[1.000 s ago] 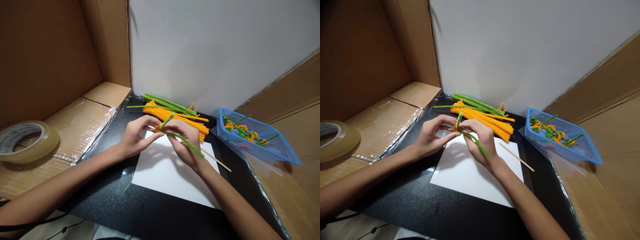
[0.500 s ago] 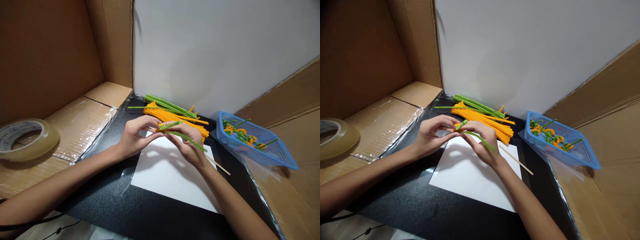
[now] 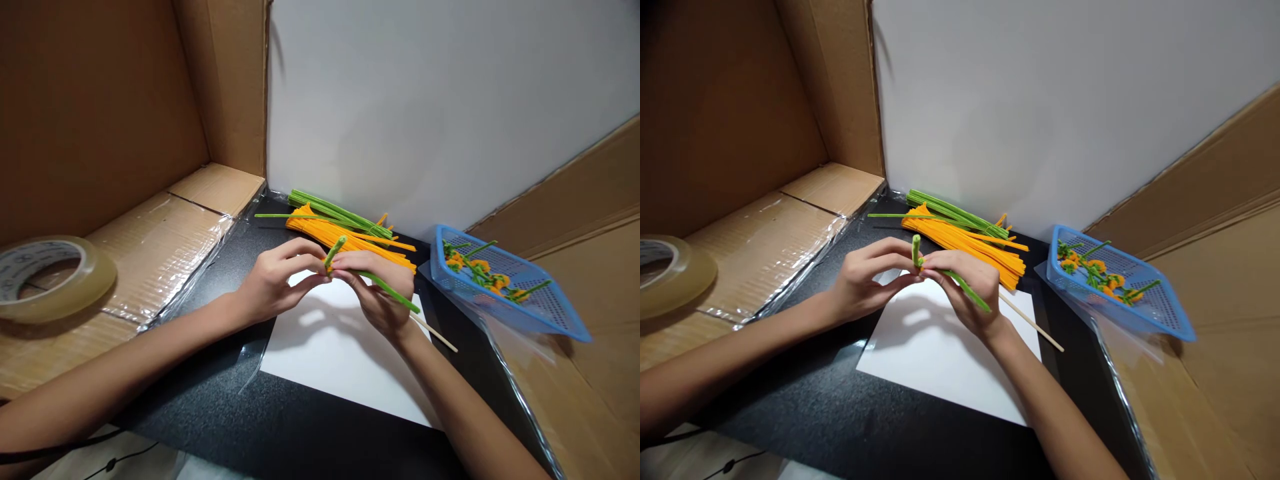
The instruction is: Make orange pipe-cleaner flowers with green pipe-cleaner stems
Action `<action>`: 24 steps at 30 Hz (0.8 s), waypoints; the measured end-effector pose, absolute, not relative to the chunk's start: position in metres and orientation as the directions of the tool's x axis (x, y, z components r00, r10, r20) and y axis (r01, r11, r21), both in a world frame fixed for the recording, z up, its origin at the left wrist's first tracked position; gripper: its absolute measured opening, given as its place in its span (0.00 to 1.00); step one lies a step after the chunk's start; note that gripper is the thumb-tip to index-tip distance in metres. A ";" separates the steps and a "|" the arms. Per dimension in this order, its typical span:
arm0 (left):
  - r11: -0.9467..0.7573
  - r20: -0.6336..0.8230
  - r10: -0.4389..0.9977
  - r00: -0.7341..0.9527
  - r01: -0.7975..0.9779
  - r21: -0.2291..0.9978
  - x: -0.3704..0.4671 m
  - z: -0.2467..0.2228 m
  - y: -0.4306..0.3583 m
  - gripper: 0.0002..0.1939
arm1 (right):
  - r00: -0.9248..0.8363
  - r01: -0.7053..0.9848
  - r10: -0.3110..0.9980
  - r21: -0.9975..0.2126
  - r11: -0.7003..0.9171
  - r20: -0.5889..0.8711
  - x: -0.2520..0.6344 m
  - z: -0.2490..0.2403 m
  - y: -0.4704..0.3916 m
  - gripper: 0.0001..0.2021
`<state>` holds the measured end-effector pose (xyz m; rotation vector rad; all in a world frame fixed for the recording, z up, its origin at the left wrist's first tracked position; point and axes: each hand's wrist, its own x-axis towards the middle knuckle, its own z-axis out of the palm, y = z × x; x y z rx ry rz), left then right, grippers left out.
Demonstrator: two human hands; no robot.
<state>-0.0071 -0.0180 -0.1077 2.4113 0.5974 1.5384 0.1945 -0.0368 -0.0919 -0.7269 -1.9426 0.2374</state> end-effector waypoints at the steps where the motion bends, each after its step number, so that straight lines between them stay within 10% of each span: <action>1: -0.880 0.804 0.474 0.360 0.206 0.427 -0.007 -0.107 -0.019 0.02 | -0.311 0.384 0.577 -0.455 0.803 0.755 0.194 -0.093 -0.037 0.10; 15: -0.481 0.489 0.853 0.181 -0.089 0.872 0.004 -0.113 -0.025 0.09 | -0.170 0.422 0.612 -0.504 0.754 0.773 0.187 -0.100 -0.041 0.07; 24: -0.435 0.445 0.881 0.157 -0.095 0.895 0.005 -0.111 -0.024 0.10 | -0.284 0.427 0.679 -0.544 0.722 0.678 0.196 -0.091 -0.033 0.08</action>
